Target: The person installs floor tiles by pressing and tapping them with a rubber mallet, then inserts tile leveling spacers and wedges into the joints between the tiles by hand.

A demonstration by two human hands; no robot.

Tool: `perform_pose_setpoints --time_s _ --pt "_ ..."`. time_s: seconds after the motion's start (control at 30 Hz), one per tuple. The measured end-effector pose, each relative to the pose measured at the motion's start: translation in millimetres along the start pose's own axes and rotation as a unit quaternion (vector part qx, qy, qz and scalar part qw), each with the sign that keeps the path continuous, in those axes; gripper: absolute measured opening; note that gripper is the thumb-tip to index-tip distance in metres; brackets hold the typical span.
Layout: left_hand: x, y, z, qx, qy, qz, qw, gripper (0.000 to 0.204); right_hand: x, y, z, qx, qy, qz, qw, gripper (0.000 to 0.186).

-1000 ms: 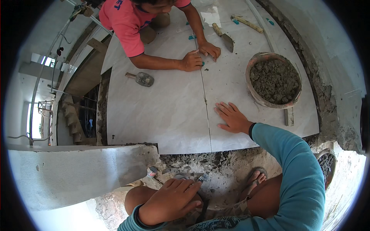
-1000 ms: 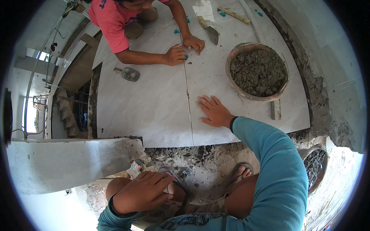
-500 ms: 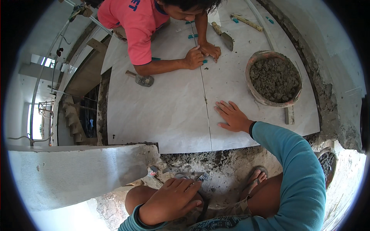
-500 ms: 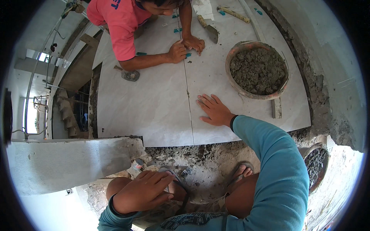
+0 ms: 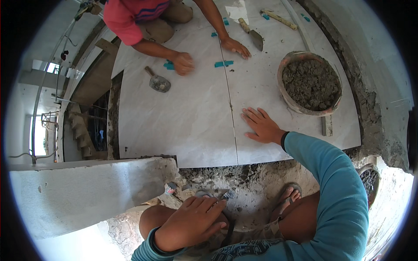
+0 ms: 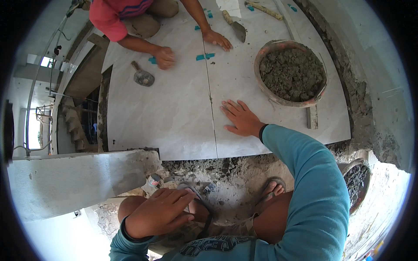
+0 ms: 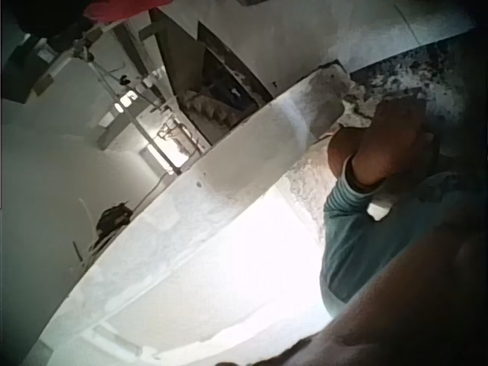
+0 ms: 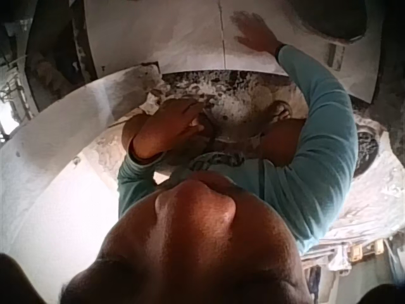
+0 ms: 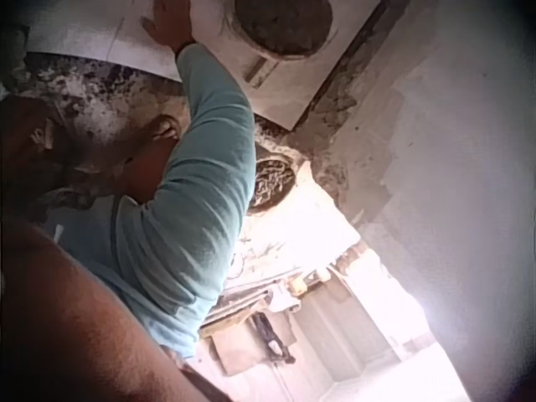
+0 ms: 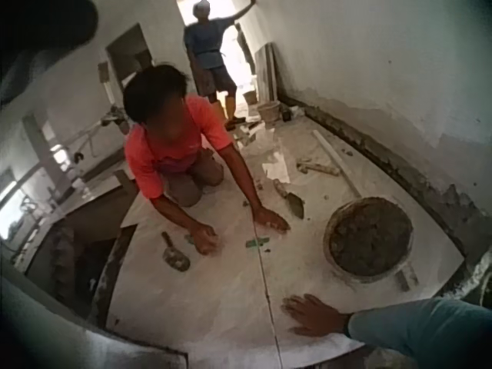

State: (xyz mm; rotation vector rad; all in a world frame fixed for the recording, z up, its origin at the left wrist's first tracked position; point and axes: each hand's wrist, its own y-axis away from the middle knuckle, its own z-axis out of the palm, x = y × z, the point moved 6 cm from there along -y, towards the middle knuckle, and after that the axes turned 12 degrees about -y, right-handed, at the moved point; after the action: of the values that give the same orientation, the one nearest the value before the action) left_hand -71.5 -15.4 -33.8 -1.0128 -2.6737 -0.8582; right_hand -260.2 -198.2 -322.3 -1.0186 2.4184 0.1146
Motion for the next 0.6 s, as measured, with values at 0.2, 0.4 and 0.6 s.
perform_pose_setpoints --time_s 0.2,0.4,0.6 --pt "-2.1 3.5 2.2 -0.009 -0.007 -0.008 1.000 0.053 -0.5 -3.4 0.5 0.006 -0.003 -0.006 1.000 0.075" --pt "-2.4 3.9 5.4 -0.003 -0.012 -0.002 1.000 0.053 -1.5 -1.1 2.8 -0.013 -0.003 0.004 1.000 0.075" --pt "-2.0 5.6 7.6 -0.003 -0.010 -0.001 1.000 0.053 -0.7 -1.2 3.0 -0.021 -0.001 0.007 1.000 0.075"
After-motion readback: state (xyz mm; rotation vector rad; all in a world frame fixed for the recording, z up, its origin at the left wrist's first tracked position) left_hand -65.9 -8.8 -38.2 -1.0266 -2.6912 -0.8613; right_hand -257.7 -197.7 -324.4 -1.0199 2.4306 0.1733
